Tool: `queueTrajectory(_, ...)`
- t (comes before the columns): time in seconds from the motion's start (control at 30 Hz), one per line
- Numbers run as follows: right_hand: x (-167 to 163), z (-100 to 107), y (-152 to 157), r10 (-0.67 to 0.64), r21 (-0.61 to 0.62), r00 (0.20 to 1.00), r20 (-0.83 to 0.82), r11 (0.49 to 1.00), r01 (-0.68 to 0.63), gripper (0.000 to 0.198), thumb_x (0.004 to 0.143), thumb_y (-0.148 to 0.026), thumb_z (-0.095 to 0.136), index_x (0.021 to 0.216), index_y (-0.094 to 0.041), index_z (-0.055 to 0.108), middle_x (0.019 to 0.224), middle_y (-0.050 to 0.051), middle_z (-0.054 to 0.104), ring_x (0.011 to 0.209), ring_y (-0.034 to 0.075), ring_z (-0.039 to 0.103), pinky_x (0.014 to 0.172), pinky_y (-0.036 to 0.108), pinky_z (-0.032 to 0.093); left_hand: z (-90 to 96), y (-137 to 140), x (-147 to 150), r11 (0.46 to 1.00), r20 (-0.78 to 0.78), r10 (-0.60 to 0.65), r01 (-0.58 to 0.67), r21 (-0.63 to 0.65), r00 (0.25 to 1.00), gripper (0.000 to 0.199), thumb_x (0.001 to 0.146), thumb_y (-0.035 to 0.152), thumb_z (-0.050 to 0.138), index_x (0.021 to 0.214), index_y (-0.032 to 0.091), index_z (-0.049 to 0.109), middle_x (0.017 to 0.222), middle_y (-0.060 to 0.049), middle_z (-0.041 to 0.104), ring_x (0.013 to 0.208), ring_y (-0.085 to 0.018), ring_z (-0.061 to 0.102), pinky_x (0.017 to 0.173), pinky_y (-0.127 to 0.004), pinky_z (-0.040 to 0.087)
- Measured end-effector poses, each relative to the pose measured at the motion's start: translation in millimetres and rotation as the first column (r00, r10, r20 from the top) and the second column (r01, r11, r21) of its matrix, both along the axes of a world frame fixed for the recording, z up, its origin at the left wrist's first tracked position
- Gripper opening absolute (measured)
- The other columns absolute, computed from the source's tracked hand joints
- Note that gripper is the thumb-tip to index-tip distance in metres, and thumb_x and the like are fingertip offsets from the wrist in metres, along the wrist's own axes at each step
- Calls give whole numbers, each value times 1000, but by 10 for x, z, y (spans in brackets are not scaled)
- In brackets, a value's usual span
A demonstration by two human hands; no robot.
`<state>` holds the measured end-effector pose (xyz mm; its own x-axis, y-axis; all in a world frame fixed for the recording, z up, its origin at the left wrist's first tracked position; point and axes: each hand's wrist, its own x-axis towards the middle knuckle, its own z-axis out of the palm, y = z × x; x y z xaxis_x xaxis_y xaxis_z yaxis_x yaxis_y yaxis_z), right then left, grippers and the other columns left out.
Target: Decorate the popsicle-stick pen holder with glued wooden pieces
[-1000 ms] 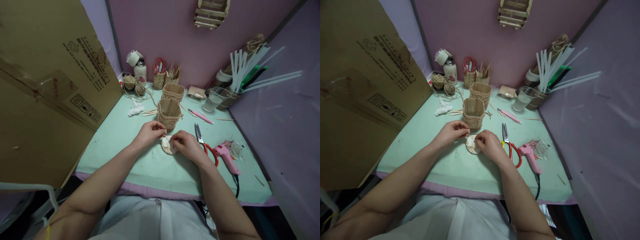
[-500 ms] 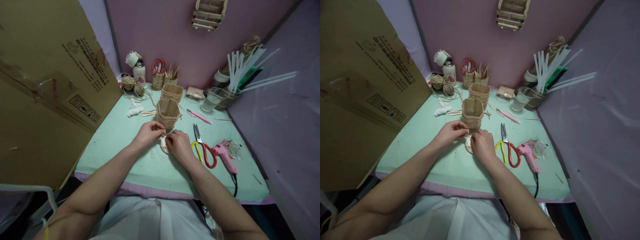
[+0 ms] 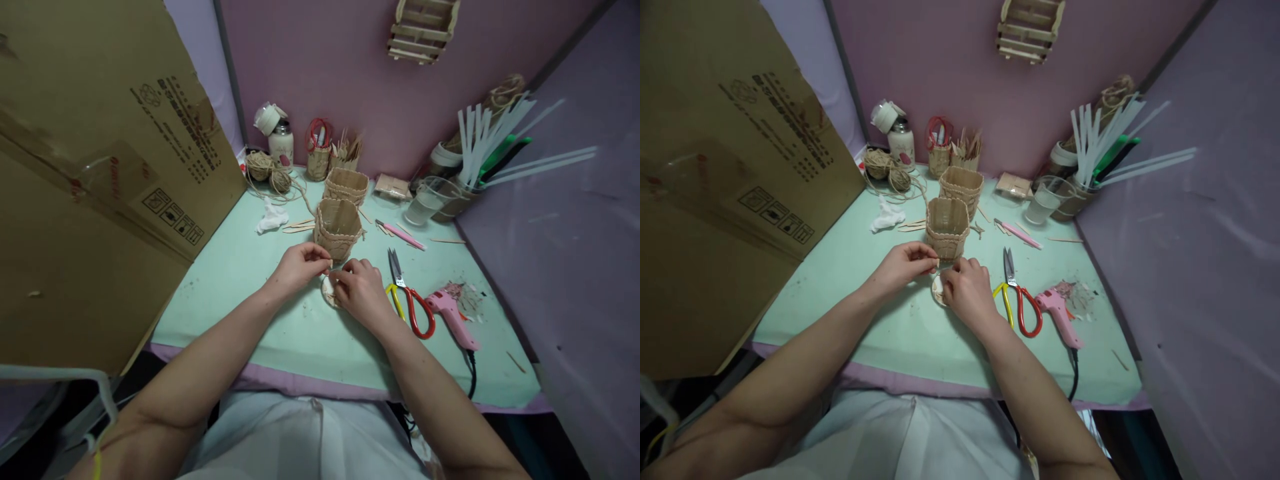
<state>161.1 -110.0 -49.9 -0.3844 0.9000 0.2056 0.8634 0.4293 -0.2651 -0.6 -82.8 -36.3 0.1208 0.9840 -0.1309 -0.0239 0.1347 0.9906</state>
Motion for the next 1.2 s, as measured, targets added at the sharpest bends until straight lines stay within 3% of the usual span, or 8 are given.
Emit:
queueTrajectory(0.33, 43, -39, 28, -114, 30, 992, -45, 993, 116, 16, 87, -23, 55, 85, -21, 71, 87, 6, 63, 88, 22, 50, 70, 33, 28, -5, -5, 12, 1000, 10, -11, 11, 1, 1000, 14, 61, 19, 69, 72, 14, 62, 63, 1, 62, 60, -12, 57, 63, -26, 45)
queueTrajectory(0.57, -75, -105, 14, -87, 15, 996, 14, 996, 86, 18, 89, -22, 55, 76, -21, 67, 86, 6, 64, 87, 22, 50, 67, 33, 24, -10, -3, 9, 1000, 1, -20, 20, 13, 1000, 13, 60, 18, 69, 71, 14, 63, 62, 1, 61, 60, -11, 56, 63, -25, 44)
queueTrajectory(0.77, 13, -96, 47, -102, -68, 965, -239, 994, 89, 11, 86, -20, 51, 78, -20, 59, 82, 5, 64, 81, 21, 53, 69, 32, 32, -1, -7, 2, 1000, -11, -24, 24, 9, 1000, 12, 62, 17, 68, 72, 14, 63, 61, 1, 61, 59, -10, 55, 59, -23, 42)
queueTrajectory(0.83, 49, -73, 57, -159, -196, 870, -466, 978, 74, 11, 87, -23, 49, 80, -21, 57, 76, 3, 64, 74, 18, 55, 67, 31, 36, 0, -12, -4, 999, -3, -33, 33, -11, 999, 13, 62, 17, 69, 73, 14, 63, 62, 1, 62, 59, -10, 56, 58, -23, 42)
queueTrajectory(0.9, 69, -49, 66, -254, -348, 700, -667, 937, 9, 11, 86, -30, 52, 81, -21, 56, 74, 1, 65, 69, 17, 57, 64, 29, 39, 0, -18, -11, 998, 26, -52, 53, -45, 998, 14, 63, 18, 70, 74, 14, 63, 63, 0, 63, 59, -10, 57, 57, -22, 42)
queueTrajectory(1.03, 73, -2, 84, -465, -557, 393, -794, 815, -161, 21, 72, -37, 68, 79, -19, 60, 70, 2, 67, 63, 15, 59, 59, 26, 42, -3, -23, -16, 980, 119, -88, 107, -168, 989, 16, 64, 18, 73, 75, 13, 64, 66, -1, 64, 59, -10, 58, 59, -24, 46)
queueTrajectory(1.1, 71, 20, 88, -524, -595, 318, -790, 779, -195, 24, 67, -36, 73, 80, -18, 63, 68, 2, 68, 62, 14, 59, 58, 25, 41, -4, -22, -15, 970, 147, -87, 118, -212, 985, 17, 63, 18, 75, 75, 13, 64, 66, -1, 64, 60, -10, 60, 63, -25, 49)
queueTrajectory(1.2, 76, 49, 82, -535, -596, 296, -791, 784, -176, 25, 64, -34, 76, 81, -17, 68, 69, 2, 69, 61, 13, 59, 58, 25, 41, -3, -20, -14, 970, 149, -86, 117, -214, 985, 18, 63, 17, 76, 75, 14, 64, 67, -1, 64, 63, -11, 62, 65, -25, 50)
